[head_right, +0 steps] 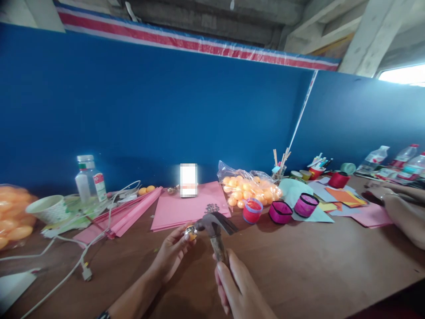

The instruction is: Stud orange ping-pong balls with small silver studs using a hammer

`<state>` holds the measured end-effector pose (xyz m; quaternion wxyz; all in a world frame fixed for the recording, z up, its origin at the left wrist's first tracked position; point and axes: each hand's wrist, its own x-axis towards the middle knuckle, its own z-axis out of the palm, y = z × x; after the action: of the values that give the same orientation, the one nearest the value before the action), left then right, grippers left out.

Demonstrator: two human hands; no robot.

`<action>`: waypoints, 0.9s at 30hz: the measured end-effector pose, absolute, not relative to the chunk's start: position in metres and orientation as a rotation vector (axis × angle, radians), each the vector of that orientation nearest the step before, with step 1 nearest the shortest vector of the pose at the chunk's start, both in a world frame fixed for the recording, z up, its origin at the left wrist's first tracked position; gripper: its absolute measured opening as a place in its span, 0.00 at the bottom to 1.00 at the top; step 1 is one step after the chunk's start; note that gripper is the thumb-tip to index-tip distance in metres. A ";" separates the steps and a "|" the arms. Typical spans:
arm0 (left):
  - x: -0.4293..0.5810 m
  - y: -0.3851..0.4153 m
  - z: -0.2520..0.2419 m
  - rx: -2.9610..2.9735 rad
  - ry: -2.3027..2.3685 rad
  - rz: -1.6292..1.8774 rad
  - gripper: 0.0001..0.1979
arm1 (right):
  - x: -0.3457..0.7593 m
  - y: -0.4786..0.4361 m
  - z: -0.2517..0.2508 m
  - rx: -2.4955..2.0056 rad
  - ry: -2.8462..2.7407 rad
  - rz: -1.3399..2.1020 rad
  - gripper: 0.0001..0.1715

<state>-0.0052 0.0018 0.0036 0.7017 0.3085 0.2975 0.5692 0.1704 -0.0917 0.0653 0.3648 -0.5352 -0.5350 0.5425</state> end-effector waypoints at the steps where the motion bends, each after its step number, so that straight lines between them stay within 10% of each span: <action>1: -0.005 0.002 0.003 0.688 0.661 1.258 0.21 | 0.170 -0.092 0.066 -1.390 -1.380 1.401 0.21; 27: -0.008 0.000 0.012 0.599 0.621 1.199 0.22 | 0.169 -0.098 0.062 -1.464 -1.334 1.270 0.25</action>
<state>-0.0078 0.0002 0.0117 0.7393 0.2731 0.2831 0.5465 0.1693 -0.0979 0.0618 0.3844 -0.5746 -0.5233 0.4983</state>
